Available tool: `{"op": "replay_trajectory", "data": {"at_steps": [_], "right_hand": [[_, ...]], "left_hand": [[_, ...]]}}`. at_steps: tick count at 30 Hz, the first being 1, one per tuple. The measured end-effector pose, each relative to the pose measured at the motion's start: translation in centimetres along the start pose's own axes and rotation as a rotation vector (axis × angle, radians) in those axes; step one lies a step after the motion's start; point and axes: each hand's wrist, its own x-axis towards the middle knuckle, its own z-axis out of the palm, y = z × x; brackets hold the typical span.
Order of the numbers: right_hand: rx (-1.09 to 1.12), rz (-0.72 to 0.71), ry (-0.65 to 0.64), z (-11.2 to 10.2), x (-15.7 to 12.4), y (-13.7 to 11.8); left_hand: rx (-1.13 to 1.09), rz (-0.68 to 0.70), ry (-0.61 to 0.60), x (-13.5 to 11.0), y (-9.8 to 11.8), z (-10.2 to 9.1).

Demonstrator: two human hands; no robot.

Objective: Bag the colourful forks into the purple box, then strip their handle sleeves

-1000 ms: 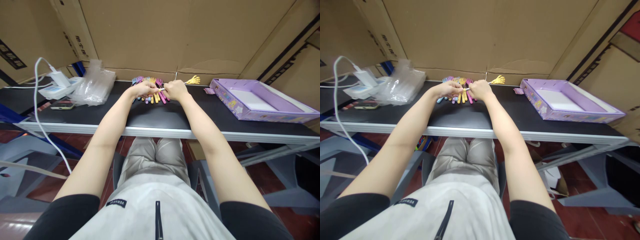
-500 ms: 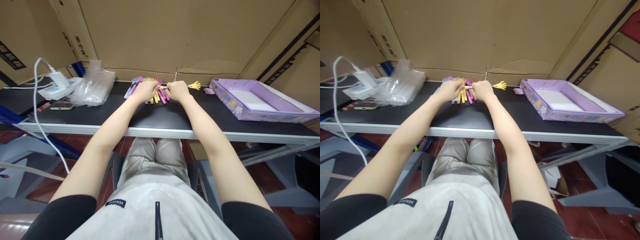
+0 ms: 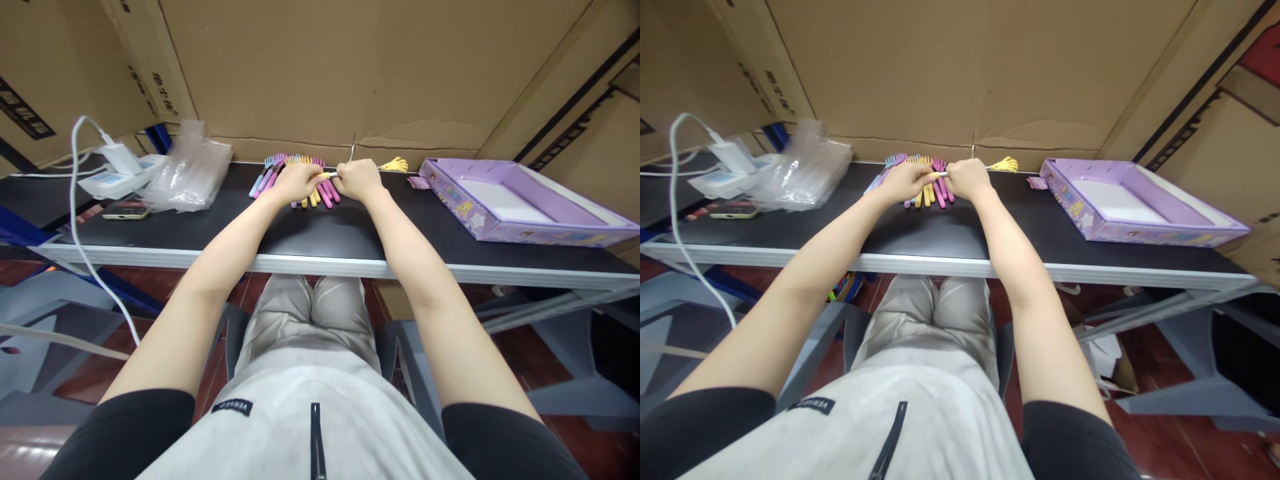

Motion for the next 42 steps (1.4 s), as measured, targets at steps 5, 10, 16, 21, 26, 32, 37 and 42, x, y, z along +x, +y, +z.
{"op": "replay_trajectory", "data": {"at_steps": [5,10,16,21,26,32,37,42], "right_hand": [[-0.017,-0.033,0.000,-0.2,0.1,-0.2],[-0.007,-0.052,0.025,-0.2,0.3,-0.2],[0.017,-0.048,0.036,-0.5,0.6,-0.3],[0.022,-0.054,0.044,-0.8,0.5,-0.5],[0.020,-0.068,0.052,-0.8,0.6,-0.7],[0.045,-0.067,0.086,-0.4,0.8,0.0],[0.052,-0.067,0.109,-0.1,0.9,0.3],[0.045,-0.061,0.112,-0.2,0.8,0.2]], "left_hand": [[-0.325,-0.093,-0.158,0.3,0.0,-0.8],[-0.516,-0.214,-0.320,0.0,0.3,-2.4],[-0.633,-0.239,-0.392,-0.4,0.3,-4.0],[-0.625,-0.221,-0.435,-0.4,-0.1,-4.5],[-0.568,-0.211,-0.428,-0.3,-0.8,-4.8],[-0.508,-0.193,-0.403,-0.2,-0.9,-4.6],[-0.530,-0.200,-0.414,-0.1,-1.0,-4.5],[-0.524,-0.226,-0.404,-0.1,-1.0,-4.5]]}}
